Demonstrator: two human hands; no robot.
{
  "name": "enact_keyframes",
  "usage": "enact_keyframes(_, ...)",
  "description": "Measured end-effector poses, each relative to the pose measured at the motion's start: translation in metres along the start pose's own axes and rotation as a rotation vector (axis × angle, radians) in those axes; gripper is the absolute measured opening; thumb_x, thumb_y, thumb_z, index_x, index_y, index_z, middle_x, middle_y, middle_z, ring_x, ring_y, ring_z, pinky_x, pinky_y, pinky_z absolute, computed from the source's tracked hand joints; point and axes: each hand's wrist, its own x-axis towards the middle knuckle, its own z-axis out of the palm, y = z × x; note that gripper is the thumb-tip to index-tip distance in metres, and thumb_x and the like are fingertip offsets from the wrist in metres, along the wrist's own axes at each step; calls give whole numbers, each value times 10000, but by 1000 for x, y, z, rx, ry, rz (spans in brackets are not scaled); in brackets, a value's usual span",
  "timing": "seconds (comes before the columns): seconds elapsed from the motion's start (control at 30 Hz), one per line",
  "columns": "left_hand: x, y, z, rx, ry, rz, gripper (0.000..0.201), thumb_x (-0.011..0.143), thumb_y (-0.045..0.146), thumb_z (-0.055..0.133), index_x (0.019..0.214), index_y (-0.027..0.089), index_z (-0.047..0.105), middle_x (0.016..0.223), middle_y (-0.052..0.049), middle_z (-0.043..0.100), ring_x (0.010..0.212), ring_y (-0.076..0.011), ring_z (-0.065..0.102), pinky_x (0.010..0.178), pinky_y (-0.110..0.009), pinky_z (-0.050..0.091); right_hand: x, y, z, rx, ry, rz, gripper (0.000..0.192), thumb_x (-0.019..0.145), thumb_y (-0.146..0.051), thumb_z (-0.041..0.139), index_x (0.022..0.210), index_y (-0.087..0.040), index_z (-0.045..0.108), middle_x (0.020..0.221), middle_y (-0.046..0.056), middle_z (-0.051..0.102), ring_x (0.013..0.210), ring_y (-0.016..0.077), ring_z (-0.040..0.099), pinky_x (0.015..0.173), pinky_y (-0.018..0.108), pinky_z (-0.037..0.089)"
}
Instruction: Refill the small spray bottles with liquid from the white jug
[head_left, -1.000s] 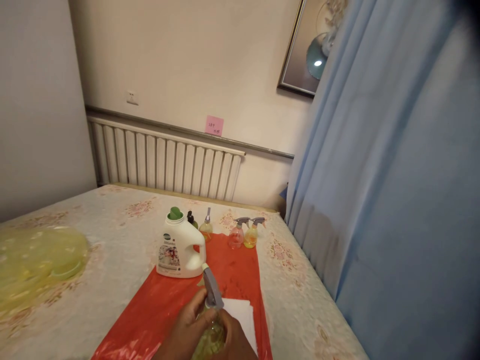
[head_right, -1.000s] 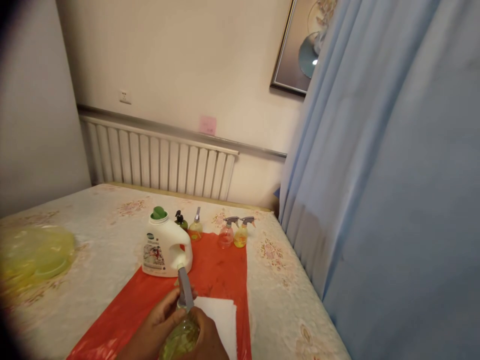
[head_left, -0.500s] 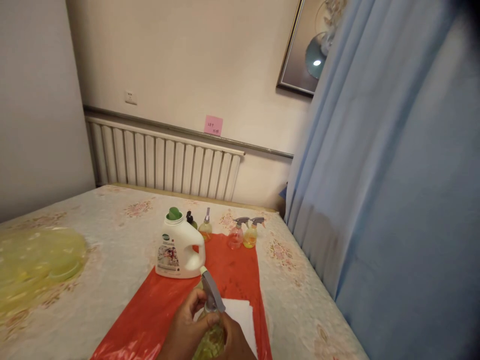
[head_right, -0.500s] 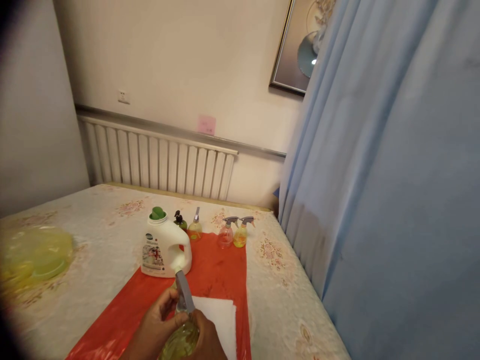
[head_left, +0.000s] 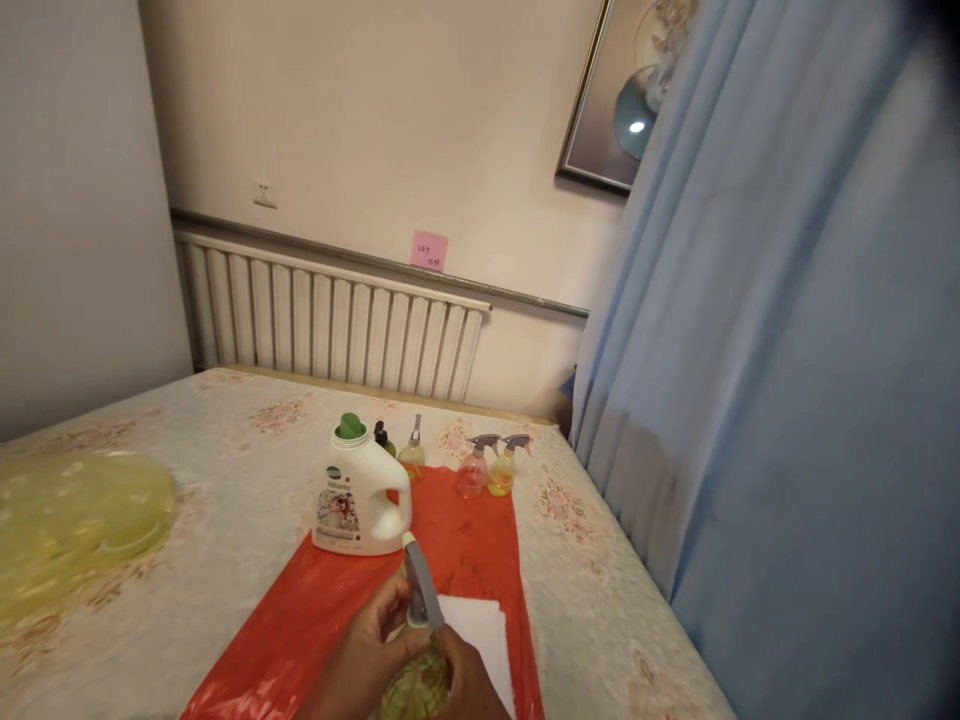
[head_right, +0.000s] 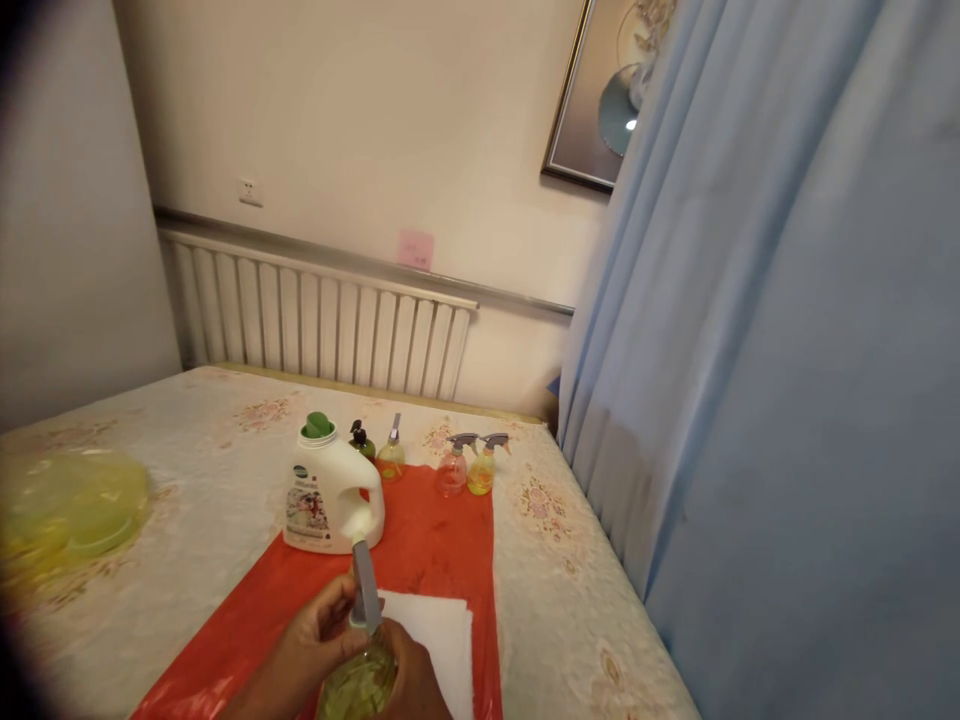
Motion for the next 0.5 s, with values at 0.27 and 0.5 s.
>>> enact_keyframes(0.27,-10,19,-5,92,-129,-95,461,753,562,742,1050,220,655,1076,-61,691,1058,-268,622,945,-368,474,1,3,-2,7,17,-18,932,402,-98,844,1294,-218,601,1230,71,664,1173,343,589,988,401,469)
enact_keyframes(0.5,-5,15,-4,-3,-143,-59,448,669,540,820,915,196,672,879,-33,691,889,-236,638,839,-347,489,1,7,-1,17,-4,-12,967,385,-85,852,1308,-225,600,1242,67,662,1196,359,576,1005,413,456)
